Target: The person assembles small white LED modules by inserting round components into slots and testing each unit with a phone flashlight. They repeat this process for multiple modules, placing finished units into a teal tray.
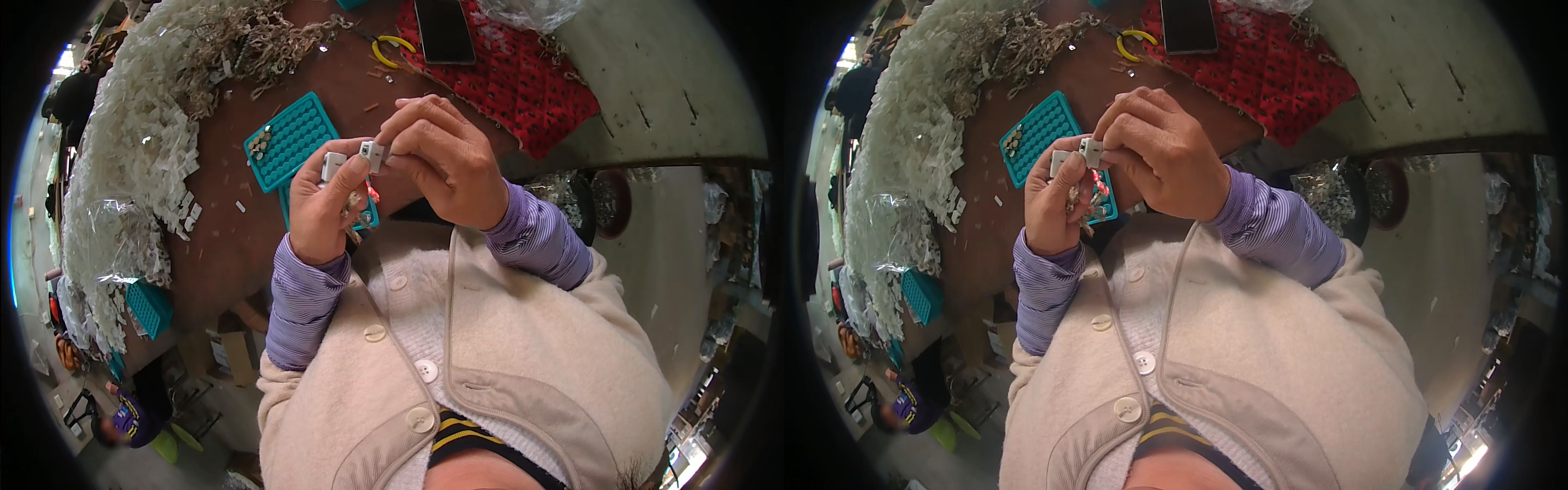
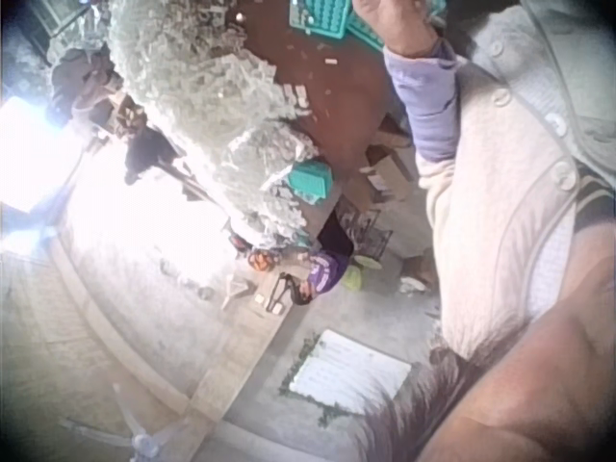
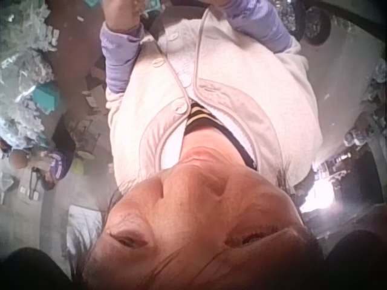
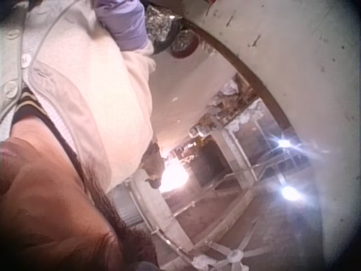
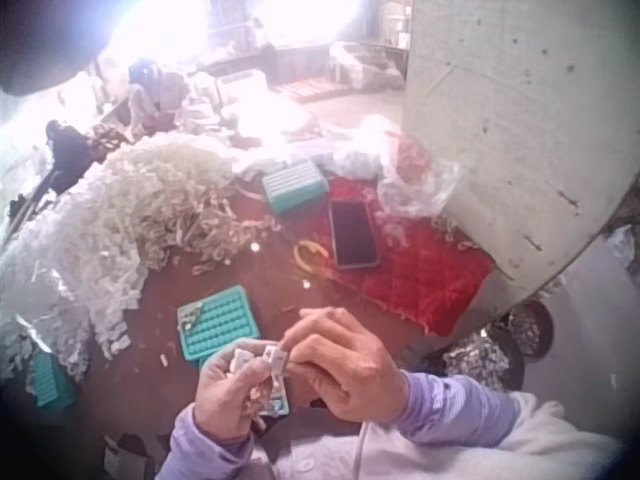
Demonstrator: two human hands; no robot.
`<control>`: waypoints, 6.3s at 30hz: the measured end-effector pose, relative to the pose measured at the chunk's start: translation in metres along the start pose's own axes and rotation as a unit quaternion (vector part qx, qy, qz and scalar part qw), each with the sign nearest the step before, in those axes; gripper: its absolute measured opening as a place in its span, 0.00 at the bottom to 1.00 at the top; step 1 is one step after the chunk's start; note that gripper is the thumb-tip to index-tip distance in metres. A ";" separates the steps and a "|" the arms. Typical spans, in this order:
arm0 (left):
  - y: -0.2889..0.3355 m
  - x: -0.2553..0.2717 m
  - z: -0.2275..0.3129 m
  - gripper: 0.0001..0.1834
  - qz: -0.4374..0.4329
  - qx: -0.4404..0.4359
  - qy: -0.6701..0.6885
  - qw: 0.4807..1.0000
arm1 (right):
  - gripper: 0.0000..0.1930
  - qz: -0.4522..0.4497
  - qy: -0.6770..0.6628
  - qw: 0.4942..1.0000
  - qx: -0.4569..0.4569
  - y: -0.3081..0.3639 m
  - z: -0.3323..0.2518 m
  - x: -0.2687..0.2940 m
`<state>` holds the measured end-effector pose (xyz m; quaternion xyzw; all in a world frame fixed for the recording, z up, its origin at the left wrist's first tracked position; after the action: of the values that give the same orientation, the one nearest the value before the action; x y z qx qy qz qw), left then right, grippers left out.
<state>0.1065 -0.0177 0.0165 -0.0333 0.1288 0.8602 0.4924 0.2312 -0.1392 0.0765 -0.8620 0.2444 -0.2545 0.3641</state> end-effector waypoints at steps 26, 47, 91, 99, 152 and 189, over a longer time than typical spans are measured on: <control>-0.025 0.069 0.030 0.13 -0.036 -0.022 -0.091 0.995 | 0.08 -0.194 -0.081 0.970 -0.125 -0.068 0.035 -0.048; -0.018 0.056 0.012 0.10 -0.069 0.039 0.081 0.994 | 0.08 -0.066 -0.222 0.950 -0.211 -0.049 0.043 -0.051; 0.049 0.139 0.099 0.14 0.253 -0.243 -0.580 0.736 | 0.08 -0.097 0.064 0.968 -0.221 -0.014 0.146 -0.008; -0.059 0.018 0.051 0.20 0.109 -0.260 -0.733 0.619 | 0.06 0.010 -0.137 0.958 -0.250 -0.012 0.127 -0.014; 0.032 0.294 0.077 0.31 0.379 -0.228 -0.676 0.590 | 0.04 -0.141 -0.253 0.905 -0.311 -0.002 0.038 -0.121; -0.022 0.220 0.089 0.09 0.204 -0.168 -0.733 0.627 | 0.03 -0.062 -0.229 0.911 -0.337 0.022 0.038 -0.082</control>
<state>0.0182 0.2002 0.0579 0.5526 -0.4180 0.6859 0.2225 0.1875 -0.0843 0.0154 -0.9814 0.1717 0.0253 0.0818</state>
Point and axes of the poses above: each hand's wrist, its own y-axis away from the middle knuckle, its own x-axis out of the back of the hand, z = x × y, the point moved 6 cm from there along -y, towards the middle knuckle, and after that the axes turned 13 degrees about -y, right-handed, at the moved point
